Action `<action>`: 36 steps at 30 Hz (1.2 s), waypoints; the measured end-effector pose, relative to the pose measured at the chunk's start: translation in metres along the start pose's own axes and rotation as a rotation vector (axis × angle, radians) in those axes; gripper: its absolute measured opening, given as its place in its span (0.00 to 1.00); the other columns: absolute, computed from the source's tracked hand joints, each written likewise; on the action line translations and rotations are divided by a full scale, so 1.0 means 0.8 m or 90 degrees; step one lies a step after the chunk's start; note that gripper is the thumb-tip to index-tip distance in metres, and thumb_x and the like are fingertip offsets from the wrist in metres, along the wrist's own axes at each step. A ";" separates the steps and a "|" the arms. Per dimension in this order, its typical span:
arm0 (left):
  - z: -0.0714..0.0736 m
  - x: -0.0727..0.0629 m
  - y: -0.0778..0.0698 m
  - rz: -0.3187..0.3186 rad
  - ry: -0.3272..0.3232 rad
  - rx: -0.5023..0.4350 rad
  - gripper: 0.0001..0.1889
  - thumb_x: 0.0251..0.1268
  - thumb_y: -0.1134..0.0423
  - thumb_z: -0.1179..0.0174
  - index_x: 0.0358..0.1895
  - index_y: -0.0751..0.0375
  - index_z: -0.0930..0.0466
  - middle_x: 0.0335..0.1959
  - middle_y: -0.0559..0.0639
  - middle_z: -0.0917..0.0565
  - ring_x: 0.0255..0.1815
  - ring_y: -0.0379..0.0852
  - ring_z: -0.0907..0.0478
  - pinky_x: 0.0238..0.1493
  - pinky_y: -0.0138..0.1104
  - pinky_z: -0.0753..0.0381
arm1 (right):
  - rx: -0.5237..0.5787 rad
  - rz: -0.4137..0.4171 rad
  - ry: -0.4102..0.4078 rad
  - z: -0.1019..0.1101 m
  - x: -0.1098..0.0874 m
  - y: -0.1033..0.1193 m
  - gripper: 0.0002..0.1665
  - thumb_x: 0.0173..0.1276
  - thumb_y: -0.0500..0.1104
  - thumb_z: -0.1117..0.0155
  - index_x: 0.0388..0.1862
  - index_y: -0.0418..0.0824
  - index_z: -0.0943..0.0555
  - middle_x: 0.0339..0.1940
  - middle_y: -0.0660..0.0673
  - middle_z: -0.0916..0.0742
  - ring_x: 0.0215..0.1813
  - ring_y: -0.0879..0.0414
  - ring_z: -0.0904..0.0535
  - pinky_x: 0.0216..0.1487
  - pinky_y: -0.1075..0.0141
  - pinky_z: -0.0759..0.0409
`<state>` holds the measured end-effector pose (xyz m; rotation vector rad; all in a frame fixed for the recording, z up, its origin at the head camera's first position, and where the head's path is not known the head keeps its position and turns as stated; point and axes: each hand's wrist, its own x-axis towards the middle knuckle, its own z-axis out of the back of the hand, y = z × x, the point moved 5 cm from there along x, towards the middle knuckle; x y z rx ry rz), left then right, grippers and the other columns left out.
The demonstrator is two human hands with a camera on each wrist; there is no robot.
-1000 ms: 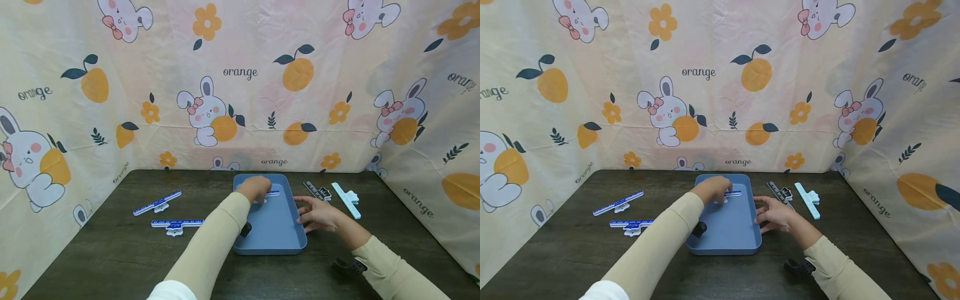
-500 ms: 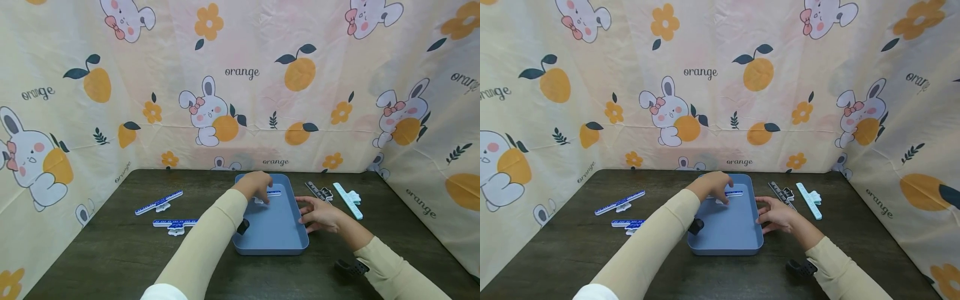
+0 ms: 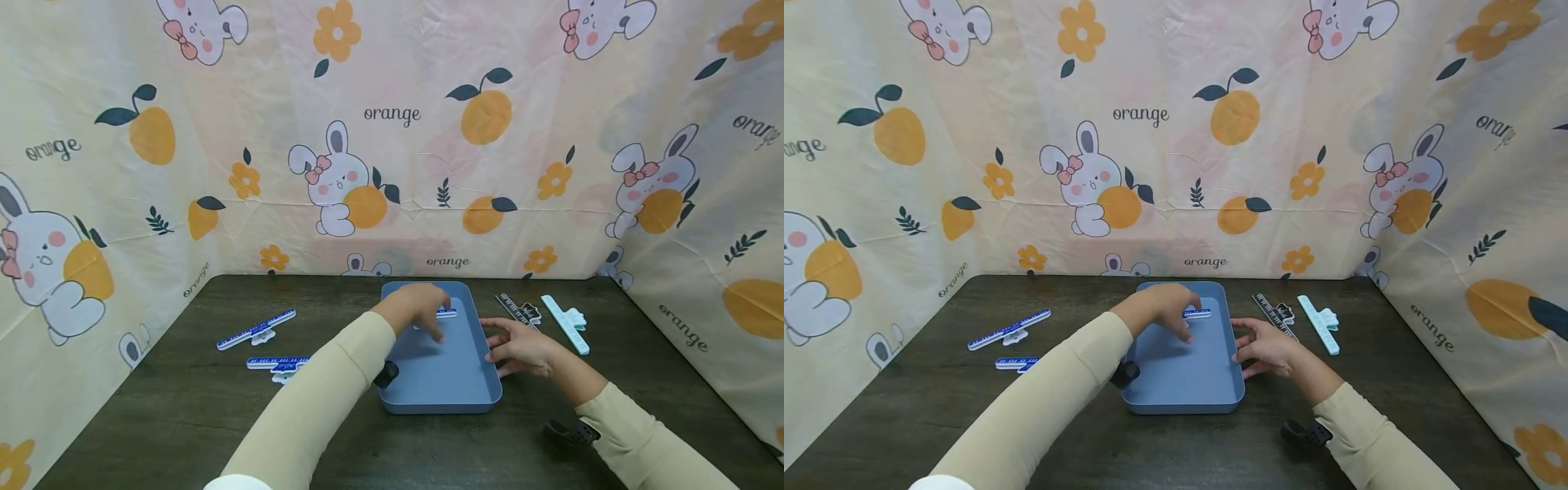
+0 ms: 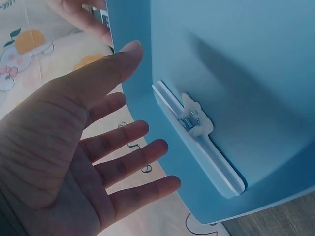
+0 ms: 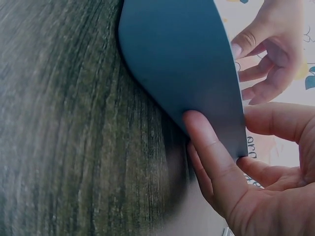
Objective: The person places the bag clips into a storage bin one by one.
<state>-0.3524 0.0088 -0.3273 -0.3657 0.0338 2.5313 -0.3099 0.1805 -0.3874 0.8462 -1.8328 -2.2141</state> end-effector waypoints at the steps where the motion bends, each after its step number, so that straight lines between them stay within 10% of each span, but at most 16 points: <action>1: 0.000 -0.002 -0.002 -0.006 0.000 0.004 0.36 0.54 0.45 0.29 0.67 0.49 0.27 0.64 0.48 0.25 0.63 0.47 0.28 0.61 0.42 0.27 | 0.000 0.000 0.001 0.000 0.000 0.000 0.51 0.60 0.25 0.39 0.77 0.32 0.54 0.58 0.27 0.25 0.47 0.45 0.19 0.42 0.48 0.16; 36: 0.004 -0.065 -0.016 -0.119 -0.058 0.118 0.36 0.56 0.45 0.31 0.69 0.44 0.30 0.60 0.47 0.24 0.53 0.43 0.23 0.50 0.39 0.21 | -0.006 0.000 -0.021 -0.002 -0.002 -0.002 0.50 0.60 0.24 0.39 0.77 0.31 0.53 0.58 0.26 0.25 0.47 0.45 0.19 0.43 0.47 0.17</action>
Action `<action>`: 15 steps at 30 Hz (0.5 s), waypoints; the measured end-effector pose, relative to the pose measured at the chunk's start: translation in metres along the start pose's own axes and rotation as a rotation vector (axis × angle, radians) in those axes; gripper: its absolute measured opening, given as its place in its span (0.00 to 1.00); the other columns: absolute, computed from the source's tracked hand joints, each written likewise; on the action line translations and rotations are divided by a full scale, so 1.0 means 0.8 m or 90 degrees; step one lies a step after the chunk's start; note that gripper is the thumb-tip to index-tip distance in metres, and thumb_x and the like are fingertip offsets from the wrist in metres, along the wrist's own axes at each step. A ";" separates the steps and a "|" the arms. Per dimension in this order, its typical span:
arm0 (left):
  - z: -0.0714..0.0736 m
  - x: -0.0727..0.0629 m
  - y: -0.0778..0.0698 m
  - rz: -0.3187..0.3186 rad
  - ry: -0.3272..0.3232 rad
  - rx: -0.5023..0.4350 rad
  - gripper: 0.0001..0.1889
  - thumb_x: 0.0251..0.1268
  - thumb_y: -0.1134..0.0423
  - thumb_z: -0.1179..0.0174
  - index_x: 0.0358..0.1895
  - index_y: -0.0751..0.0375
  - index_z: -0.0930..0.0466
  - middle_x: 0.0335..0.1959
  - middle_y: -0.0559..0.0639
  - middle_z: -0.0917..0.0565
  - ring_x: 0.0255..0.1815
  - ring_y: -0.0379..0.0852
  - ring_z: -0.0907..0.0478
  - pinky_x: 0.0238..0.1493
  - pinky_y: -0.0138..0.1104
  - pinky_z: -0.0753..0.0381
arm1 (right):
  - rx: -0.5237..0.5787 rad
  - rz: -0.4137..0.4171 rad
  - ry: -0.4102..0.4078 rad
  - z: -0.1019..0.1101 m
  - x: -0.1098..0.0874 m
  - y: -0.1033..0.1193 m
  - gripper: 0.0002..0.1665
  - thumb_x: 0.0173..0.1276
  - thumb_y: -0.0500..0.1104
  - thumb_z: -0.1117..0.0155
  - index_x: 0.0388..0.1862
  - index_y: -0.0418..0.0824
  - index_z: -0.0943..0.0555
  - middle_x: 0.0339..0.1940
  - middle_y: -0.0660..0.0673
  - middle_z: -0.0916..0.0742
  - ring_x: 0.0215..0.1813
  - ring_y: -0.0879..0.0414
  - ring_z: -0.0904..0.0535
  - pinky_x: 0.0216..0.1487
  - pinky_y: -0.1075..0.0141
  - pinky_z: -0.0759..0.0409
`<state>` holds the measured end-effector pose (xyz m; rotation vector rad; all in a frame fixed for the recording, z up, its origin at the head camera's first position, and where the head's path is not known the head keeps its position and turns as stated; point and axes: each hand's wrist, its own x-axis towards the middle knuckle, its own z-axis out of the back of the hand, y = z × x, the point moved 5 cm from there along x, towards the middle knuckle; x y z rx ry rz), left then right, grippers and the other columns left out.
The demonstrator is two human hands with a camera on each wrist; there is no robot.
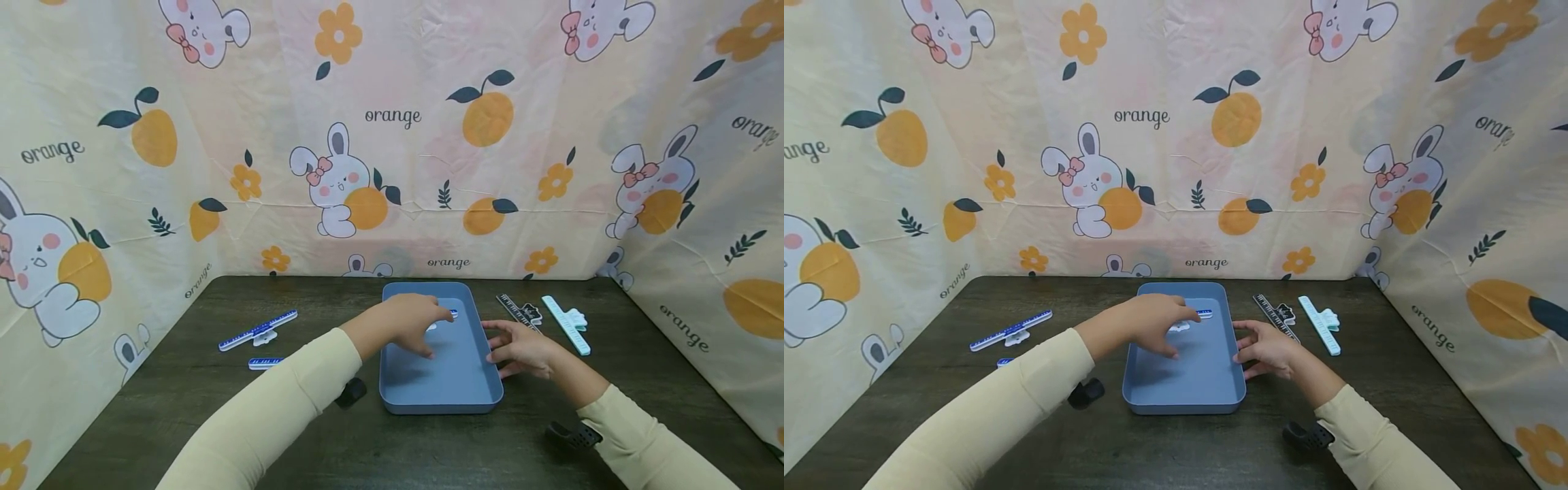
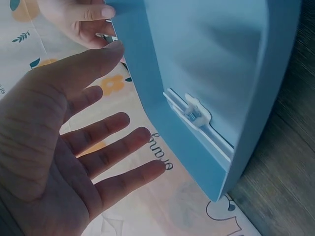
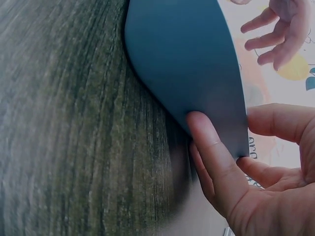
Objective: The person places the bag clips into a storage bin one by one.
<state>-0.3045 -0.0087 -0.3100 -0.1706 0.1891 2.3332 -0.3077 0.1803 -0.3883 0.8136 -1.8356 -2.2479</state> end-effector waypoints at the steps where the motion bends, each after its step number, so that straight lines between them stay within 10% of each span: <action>1: 0.001 -0.003 0.001 -0.003 -0.005 -0.001 0.35 0.56 0.45 0.31 0.69 0.44 0.30 0.59 0.48 0.24 0.51 0.43 0.23 0.49 0.39 0.21 | 0.000 -0.001 -0.001 0.000 0.000 0.000 0.50 0.60 0.24 0.39 0.77 0.31 0.53 0.58 0.26 0.25 0.47 0.45 0.19 0.43 0.47 0.17; 15: 0.010 -0.045 0.026 -0.005 -0.102 -0.010 0.23 0.62 0.52 0.34 0.60 0.50 0.21 0.49 0.48 0.20 0.41 0.43 0.22 0.42 0.39 0.19 | -0.009 -0.005 0.000 -0.001 -0.001 -0.001 0.49 0.62 0.25 0.39 0.77 0.31 0.53 0.60 0.25 0.26 0.47 0.45 0.20 0.43 0.47 0.17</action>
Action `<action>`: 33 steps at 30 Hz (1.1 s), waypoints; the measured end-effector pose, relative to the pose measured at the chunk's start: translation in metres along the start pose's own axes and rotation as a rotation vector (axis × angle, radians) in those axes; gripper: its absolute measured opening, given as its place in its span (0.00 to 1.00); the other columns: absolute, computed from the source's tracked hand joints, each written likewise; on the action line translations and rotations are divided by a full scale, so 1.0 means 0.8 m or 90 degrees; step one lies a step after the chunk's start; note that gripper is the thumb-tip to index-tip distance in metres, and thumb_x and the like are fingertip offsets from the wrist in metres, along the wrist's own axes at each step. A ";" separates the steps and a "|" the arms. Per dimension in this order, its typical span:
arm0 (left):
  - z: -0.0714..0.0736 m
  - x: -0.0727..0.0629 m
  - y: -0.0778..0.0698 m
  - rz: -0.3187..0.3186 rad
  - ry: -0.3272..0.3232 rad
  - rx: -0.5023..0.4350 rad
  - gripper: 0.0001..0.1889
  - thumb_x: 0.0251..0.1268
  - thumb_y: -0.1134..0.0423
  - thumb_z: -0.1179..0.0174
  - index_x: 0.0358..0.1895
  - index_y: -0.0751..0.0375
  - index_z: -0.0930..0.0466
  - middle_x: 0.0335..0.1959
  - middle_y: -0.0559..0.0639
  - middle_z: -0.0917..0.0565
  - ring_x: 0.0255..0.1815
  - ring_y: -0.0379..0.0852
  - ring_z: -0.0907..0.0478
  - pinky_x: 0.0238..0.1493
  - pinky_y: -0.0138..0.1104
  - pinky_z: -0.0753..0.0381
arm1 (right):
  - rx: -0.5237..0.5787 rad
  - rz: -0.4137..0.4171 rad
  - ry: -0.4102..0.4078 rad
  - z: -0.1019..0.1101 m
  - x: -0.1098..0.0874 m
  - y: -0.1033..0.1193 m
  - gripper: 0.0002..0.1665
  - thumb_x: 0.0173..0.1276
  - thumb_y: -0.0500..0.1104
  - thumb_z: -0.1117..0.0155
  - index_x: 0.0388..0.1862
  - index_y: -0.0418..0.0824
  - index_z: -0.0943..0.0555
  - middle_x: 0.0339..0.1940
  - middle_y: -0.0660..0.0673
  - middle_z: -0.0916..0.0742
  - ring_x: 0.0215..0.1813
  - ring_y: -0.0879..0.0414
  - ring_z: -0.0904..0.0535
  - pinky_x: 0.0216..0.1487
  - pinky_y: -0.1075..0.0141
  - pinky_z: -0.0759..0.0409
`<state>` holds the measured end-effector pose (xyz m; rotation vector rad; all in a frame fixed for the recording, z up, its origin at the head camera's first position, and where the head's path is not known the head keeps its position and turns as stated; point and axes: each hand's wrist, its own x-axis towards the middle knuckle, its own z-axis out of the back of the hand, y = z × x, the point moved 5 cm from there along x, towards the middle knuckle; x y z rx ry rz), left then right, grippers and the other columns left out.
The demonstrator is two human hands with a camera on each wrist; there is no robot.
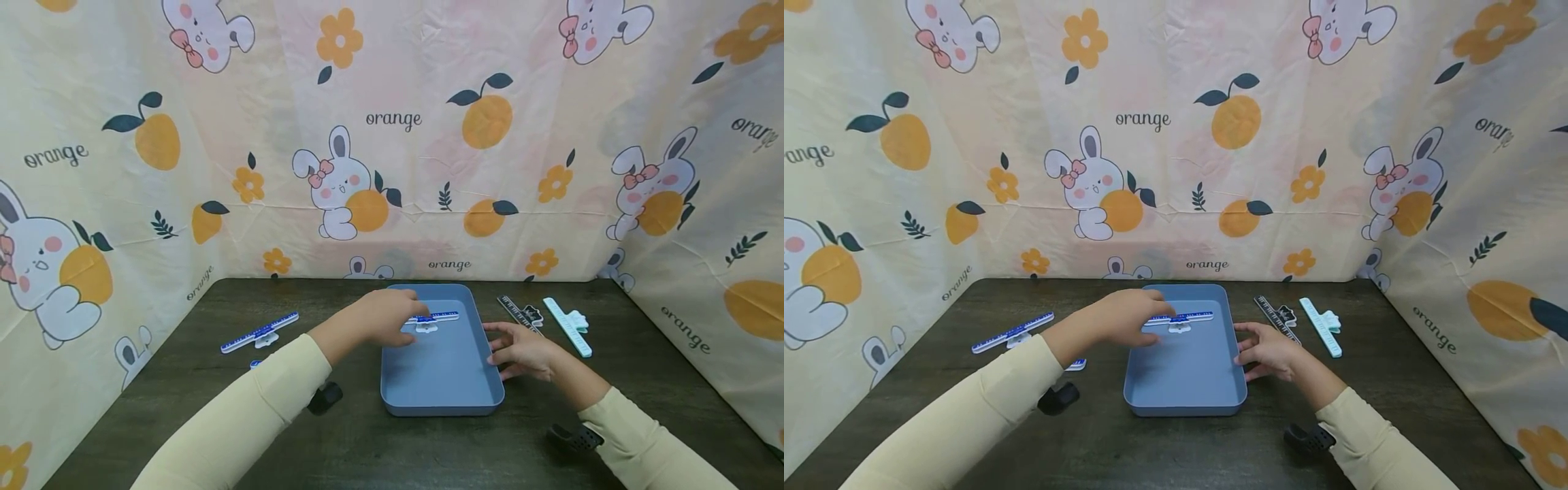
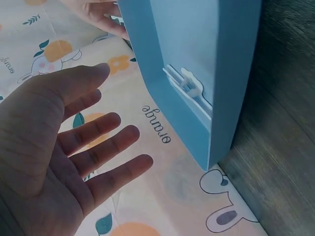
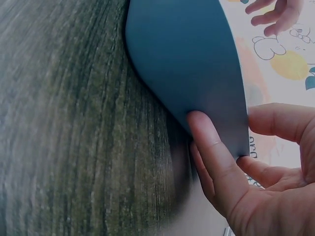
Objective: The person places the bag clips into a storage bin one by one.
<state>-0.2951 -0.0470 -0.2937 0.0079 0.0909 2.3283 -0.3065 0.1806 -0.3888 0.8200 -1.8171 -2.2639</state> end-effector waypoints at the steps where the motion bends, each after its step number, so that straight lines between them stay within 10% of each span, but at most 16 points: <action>1: 0.000 -0.003 0.001 -0.003 -0.010 0.000 0.23 0.62 0.52 0.35 0.60 0.51 0.21 0.49 0.48 0.20 0.40 0.43 0.22 0.41 0.38 0.20 | 0.001 0.000 0.000 0.000 0.000 0.000 0.49 0.62 0.25 0.39 0.77 0.31 0.53 0.60 0.25 0.26 0.47 0.45 0.20 0.43 0.47 0.17; 16: 0.001 -0.058 0.034 0.004 -0.137 -0.051 0.19 0.58 0.58 0.32 0.54 0.56 0.18 0.49 0.50 0.19 0.51 0.47 0.22 0.53 0.40 0.21 | -0.003 0.003 -0.002 -0.001 -0.001 0.000 0.48 0.61 0.25 0.40 0.76 0.31 0.53 0.59 0.26 0.26 0.47 0.45 0.20 0.43 0.47 0.17; 33: -0.008 -0.118 0.073 0.062 -0.166 -0.105 0.23 0.52 0.60 0.27 0.54 0.57 0.18 0.50 0.49 0.22 0.53 0.48 0.24 0.54 0.43 0.22 | 0.004 0.007 -0.001 -0.001 0.000 0.000 0.49 0.60 0.25 0.39 0.76 0.31 0.52 0.59 0.26 0.25 0.47 0.45 0.19 0.43 0.46 0.17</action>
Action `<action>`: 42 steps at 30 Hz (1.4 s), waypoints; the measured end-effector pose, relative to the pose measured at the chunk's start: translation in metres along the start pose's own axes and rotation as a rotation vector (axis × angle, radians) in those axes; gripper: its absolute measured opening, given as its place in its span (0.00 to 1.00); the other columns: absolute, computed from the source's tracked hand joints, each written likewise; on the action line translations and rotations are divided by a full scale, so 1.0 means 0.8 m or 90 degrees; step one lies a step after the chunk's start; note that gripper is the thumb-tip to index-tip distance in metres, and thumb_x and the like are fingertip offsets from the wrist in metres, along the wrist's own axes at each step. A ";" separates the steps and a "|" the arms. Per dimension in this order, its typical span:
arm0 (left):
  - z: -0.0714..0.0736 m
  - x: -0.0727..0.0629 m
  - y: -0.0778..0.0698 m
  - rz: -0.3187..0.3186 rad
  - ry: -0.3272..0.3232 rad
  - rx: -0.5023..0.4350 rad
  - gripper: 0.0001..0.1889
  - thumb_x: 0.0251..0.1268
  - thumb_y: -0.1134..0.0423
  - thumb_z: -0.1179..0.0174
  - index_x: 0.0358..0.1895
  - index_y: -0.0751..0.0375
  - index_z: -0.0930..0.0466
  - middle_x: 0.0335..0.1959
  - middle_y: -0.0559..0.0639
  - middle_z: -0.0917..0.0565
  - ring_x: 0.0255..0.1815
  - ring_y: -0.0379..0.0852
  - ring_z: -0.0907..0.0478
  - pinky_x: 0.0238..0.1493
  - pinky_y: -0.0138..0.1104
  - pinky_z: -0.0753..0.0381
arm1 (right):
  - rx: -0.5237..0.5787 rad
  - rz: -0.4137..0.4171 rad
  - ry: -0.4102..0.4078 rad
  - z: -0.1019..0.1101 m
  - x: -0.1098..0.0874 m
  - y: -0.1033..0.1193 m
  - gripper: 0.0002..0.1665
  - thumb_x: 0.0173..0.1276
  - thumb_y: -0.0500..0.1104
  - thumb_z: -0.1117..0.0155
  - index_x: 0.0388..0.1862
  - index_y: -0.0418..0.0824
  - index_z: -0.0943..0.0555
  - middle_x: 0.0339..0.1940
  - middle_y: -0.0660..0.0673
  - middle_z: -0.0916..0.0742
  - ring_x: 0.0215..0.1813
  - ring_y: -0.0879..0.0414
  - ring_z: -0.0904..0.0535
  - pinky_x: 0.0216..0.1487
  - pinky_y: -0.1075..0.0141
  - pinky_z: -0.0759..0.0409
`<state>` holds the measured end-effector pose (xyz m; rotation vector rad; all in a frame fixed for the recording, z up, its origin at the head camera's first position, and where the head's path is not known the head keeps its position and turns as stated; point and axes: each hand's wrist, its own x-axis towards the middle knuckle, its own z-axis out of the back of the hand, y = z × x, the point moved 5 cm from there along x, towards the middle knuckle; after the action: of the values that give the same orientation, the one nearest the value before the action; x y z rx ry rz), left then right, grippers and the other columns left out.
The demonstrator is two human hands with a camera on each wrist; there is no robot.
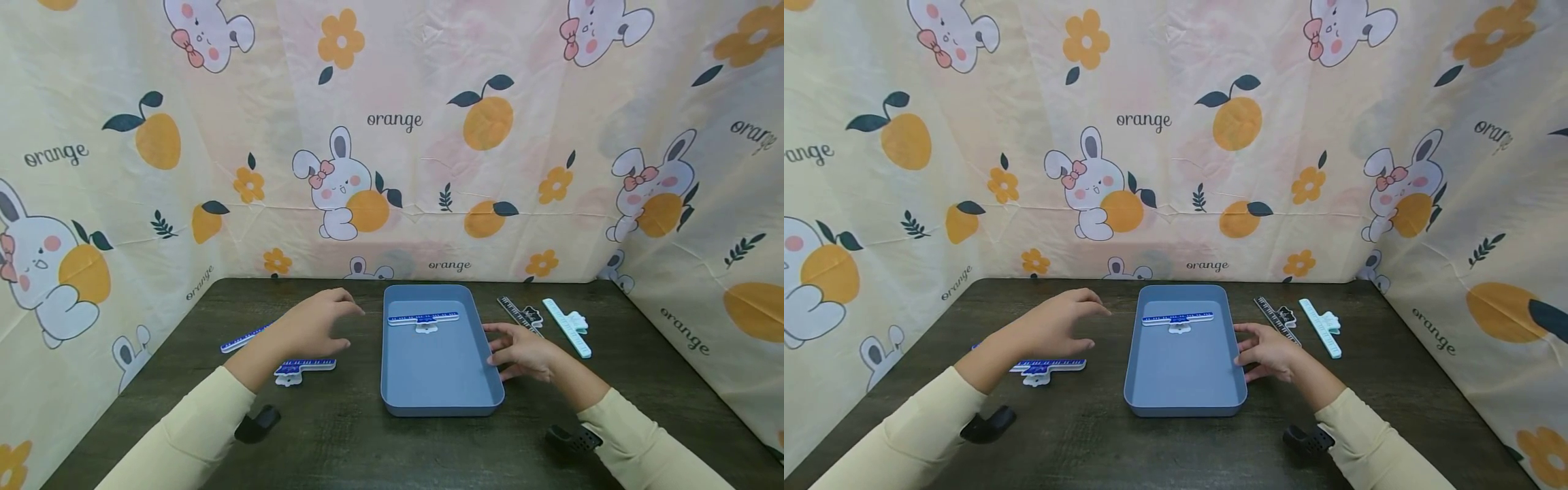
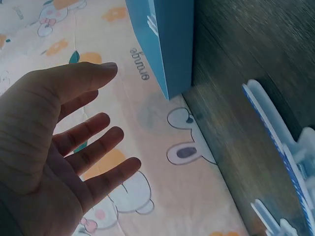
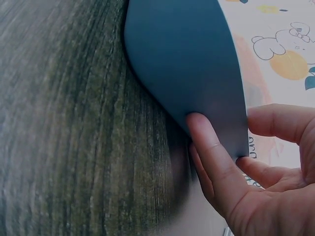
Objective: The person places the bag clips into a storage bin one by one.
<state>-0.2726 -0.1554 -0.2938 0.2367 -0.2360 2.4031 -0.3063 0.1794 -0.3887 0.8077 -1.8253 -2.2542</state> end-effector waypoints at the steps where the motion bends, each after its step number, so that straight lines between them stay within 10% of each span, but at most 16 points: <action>1: -0.001 -0.002 0.003 0.006 0.005 -0.005 0.23 0.52 0.61 0.27 0.54 0.57 0.18 0.50 0.49 0.22 0.52 0.49 0.24 0.54 0.44 0.22 | 0.000 0.000 0.000 0.000 0.000 0.000 0.49 0.60 0.25 0.39 0.76 0.31 0.52 0.59 0.26 0.25 0.47 0.45 0.19 0.43 0.46 0.17; 42: -0.060 -0.066 0.074 0.136 0.158 -0.109 0.25 0.42 0.72 0.24 0.50 0.65 0.17 0.49 0.55 0.18 0.51 0.57 0.22 0.48 0.49 0.21 | 0.038 0.009 -0.008 0.006 0.001 -0.010 0.47 0.64 0.26 0.38 0.77 0.32 0.50 0.63 0.24 0.27 0.53 0.41 0.20 0.47 0.44 0.18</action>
<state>-0.2782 -0.2219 -0.3586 -0.1727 -0.3650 2.5750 -0.3075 0.1852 -0.3963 0.7899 -1.9055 -2.2114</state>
